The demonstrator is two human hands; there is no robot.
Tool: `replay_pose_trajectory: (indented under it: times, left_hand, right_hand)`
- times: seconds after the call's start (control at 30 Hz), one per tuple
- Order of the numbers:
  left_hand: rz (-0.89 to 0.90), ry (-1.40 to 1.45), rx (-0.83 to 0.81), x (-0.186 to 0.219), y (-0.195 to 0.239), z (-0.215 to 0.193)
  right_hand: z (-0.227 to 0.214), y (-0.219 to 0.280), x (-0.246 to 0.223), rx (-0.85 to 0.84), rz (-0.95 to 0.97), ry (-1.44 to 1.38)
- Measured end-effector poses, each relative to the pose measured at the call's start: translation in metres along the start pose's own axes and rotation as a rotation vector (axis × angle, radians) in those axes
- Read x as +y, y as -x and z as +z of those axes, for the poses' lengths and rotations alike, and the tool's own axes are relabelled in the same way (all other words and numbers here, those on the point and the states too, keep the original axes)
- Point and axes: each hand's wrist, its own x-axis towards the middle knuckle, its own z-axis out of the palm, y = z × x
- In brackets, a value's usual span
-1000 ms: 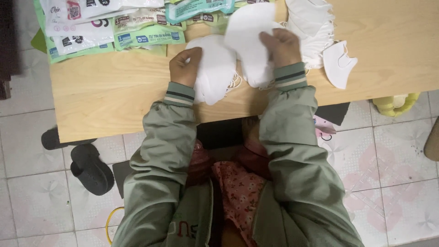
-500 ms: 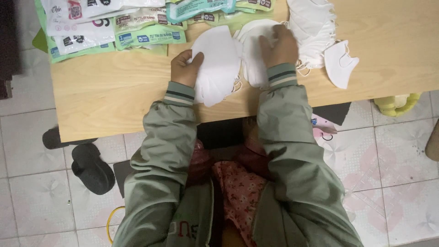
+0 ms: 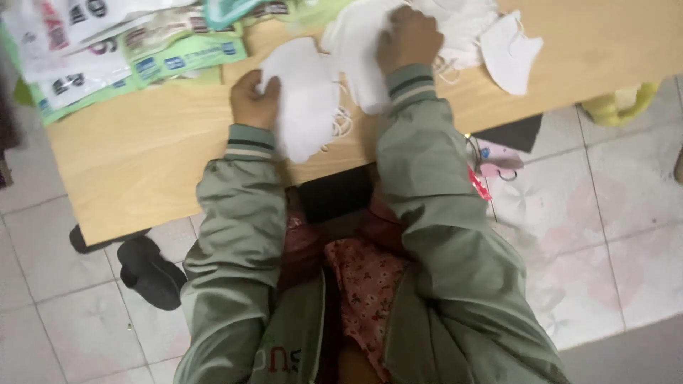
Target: Organizing and stacking white face masks by unfolding them and placing them in a neat pile on a table.
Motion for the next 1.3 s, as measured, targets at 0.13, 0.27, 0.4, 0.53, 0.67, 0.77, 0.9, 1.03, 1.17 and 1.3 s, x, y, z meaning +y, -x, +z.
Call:
replay_pose_trajectory:
  times: [0.13,0.27,0.4,0.53,0.67,0.77,0.9,1.03,1.17,1.3]
  left_hand:
    - [0.387,-0.142,0.074,0.022,0.008,-0.013]
    - [0.320,-0.133,0.027,0.065,0.029,-0.025]
    - [0.101,0.461,-0.083,0.076,0.033,-0.024]
    - [-0.321,0.691,-0.111,0.090,0.033,-0.032]
    - [-0.401,0.865,0.000,0.133,0.044,-0.028]
    - [0.067,0.665,-0.029,0.087,0.034,-0.025]
    - [0.121,0.594,-0.062,0.084,0.038,-0.029]
    - [0.168,0.614,-0.063,0.085,0.040,-0.032]
    - [0.268,0.534,-0.060,0.085,0.036,-0.035]
    - [0.375,0.413,-0.110,0.084,0.034,-0.034]
  right_hand:
    - [0.012,0.014,-0.013,0.426,-0.361,-0.364]
    - [-0.009,0.036,-0.053,0.438,-0.312,-0.735]
    - [-0.017,0.056,-0.083,0.039,-0.226,-1.113]
    - [-0.003,0.070,-0.098,-0.152,-0.186,-1.029]
    - [0.010,0.078,-0.107,-0.244,-0.129,-1.036]
    - [0.005,0.078,-0.108,-0.268,-0.134,-1.008]
    - [-0.038,0.067,-0.097,-0.318,-0.183,-1.056]
    - [0.025,0.019,-0.044,0.252,-0.279,-0.655]
    - [0.019,0.000,0.011,0.100,-0.125,-0.026]
    - [-0.015,0.000,0.002,-0.177,0.089,0.008]
